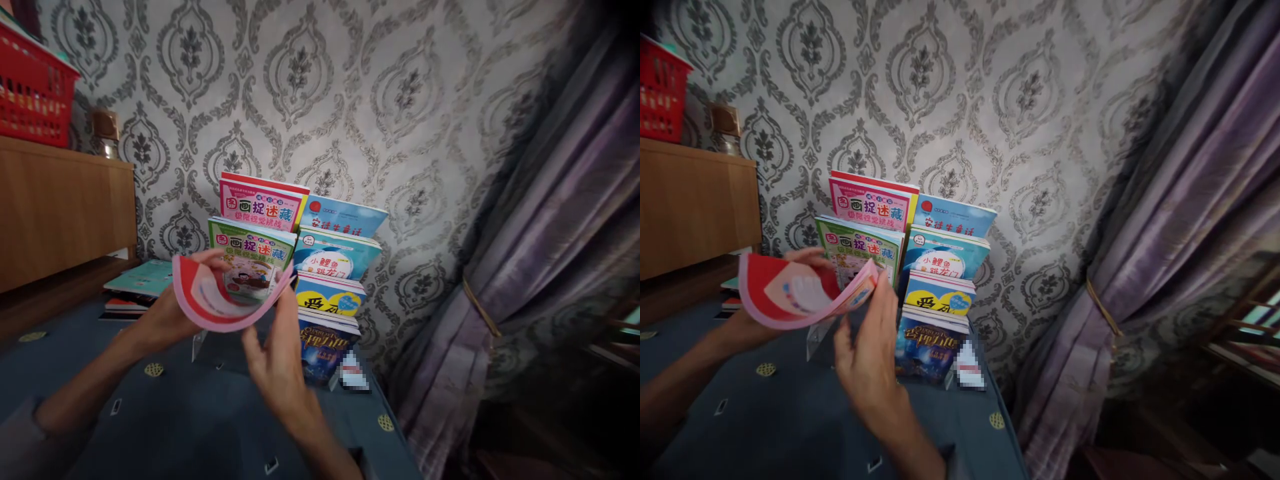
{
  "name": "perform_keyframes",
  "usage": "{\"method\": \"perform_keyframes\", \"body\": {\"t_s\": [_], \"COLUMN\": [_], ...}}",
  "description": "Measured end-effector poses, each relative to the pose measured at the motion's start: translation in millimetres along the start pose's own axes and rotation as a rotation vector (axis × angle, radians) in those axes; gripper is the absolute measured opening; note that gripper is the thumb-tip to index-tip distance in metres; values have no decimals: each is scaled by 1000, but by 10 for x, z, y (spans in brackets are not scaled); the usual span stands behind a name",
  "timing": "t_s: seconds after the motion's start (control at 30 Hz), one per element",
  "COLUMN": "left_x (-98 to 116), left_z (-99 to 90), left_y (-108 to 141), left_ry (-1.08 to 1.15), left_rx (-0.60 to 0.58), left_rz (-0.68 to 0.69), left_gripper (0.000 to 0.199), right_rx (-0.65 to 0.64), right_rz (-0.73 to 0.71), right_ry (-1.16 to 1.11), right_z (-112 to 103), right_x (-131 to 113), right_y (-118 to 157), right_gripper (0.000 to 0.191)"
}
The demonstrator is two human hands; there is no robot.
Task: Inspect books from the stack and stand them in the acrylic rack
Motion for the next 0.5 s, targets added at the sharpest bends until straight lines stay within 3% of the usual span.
{"method": "perform_keyframes", "body": {"t_s": [0.1,0.2,0.5], "left_x": [158,75,-140], "left_z": [-127,-211,-176], "left_y": [-185,-327,-501], "left_ry": [-13,-45,-124], "left_rx": [144,257,253], "left_rz": [149,148,101], "left_gripper": [74,72,63], "right_rx": [93,145,116], "right_rz": [-24,-40,-27], "right_ry": [-29,-55,-141], "right_z": [-150,-204,-161], "right_x": [75,153,366], "right_y": [-245,-363,-416], "right_gripper": [72,69,64]}}
Point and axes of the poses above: each hand's wrist, its own y-axis away from the middle knuckle, its own z-axis out of the palm, x = y × z, the point moved 10 cm from there along -y, towards the middle knuckle, and after that the axes turned 5 degrees about -x, right-handed, at the moved point
